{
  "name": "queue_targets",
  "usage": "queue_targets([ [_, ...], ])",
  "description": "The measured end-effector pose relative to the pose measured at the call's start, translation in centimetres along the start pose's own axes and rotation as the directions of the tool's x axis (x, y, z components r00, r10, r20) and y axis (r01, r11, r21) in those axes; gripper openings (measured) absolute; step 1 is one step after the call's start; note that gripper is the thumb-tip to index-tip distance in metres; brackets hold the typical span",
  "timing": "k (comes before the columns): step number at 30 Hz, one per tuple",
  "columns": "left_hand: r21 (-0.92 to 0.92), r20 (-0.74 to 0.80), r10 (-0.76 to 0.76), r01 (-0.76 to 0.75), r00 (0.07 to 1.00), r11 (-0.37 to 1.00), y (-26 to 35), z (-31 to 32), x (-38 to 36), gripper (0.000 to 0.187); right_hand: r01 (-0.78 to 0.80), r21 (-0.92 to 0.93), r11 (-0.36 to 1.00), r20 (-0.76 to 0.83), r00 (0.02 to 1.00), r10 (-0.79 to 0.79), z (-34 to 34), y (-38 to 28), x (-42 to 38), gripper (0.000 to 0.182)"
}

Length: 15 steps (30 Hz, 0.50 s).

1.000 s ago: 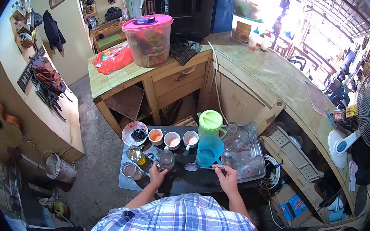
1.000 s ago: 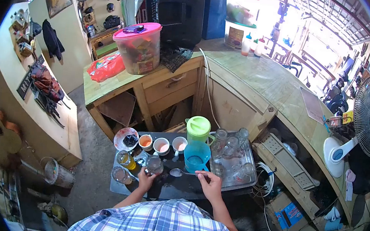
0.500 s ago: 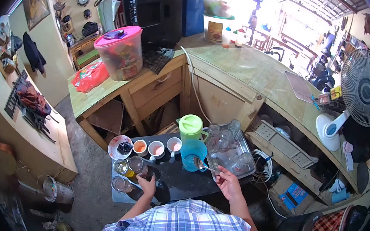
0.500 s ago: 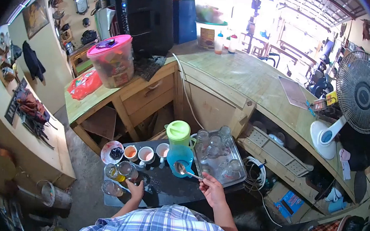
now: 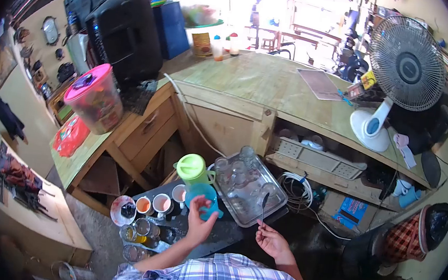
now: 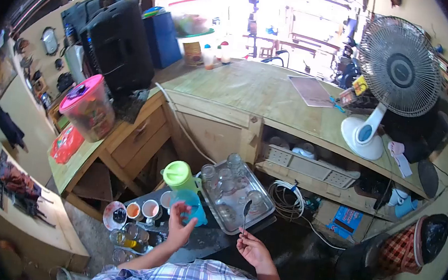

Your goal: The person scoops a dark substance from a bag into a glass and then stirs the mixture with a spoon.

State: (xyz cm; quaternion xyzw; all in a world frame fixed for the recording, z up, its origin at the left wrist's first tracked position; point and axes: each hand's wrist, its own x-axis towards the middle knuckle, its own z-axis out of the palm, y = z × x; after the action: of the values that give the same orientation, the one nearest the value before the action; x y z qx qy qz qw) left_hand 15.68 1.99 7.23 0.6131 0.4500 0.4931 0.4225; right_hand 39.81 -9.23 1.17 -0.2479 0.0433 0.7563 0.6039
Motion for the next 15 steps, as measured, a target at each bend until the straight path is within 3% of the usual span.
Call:
queue_targets([
  [3,0.025,0.181,0.25,-0.258,0.951,0.966,1.2,3.9,7.5,0.062,-0.011,0.112,0.994,-0.005,1.0,0.012,-1.5,-0.2,-0.9,0.037],
  [5,0.07,0.252,0.263,-0.288,0.931,0.955,0.6,6.7,12.0,0.064,0.007,0.172,0.985,-0.033,0.999,-0.001,-1.8,-0.4,-1.7,0.038],
  [7,0.33,0.401,0.309,-0.45,0.863,0.83,-2.0,9.4,15.8,0.071,-0.019,0.313,0.95,-0.036,0.999,0.031,-2.9,-0.5,-2.2,0.036],
  [8,0.314,0.411,0.319,-0.461,0.854,0.83,-3.3,10.5,17.1,0.071,-0.014,0.361,0.932,-0.07,0.997,0.042,-3.4,-0.5,-2.3,0.036],
  [10,0.642,0.561,0.08,-0.494,0.824,0.586,-5.5,12.6,19.6,0.084,0.037,0.392,0.919,-0.109,0.994,0.007,-3.2,-0.6,-2.9,0.036],
  [11,0.628,0.571,0.09,-0.505,0.816,0.592,-6.6,13.4,20.4,0.084,0.067,0.422,0.904,-0.146,0.989,-0.006,-3.2,-0.6,-3.2,0.036],
  [13,0.793,0.542,-0.151,-0.445,0.827,0.416,-8.5,14.4,21.5,0.094,0.109,0.436,0.894,-0.187,0.982,-0.028,-4.0,-0.4,-3.5,0.036],
  [14,0.815,0.538,-0.254,-0.418,0.804,0.401,-9.2,14.8,22.4,0.1,0.115,0.457,0.882,-0.179,0.983,-0.035,-4.4,-0.4,-3.7,0.035],
  [15,0.808,0.546,-0.244,-0.425,0.802,0.408,-10.0,14.9,23.0,0.1,0.118,0.479,0.87,-0.169,0.985,-0.041,-4.7,-0.3,-3.8,0.035],
])
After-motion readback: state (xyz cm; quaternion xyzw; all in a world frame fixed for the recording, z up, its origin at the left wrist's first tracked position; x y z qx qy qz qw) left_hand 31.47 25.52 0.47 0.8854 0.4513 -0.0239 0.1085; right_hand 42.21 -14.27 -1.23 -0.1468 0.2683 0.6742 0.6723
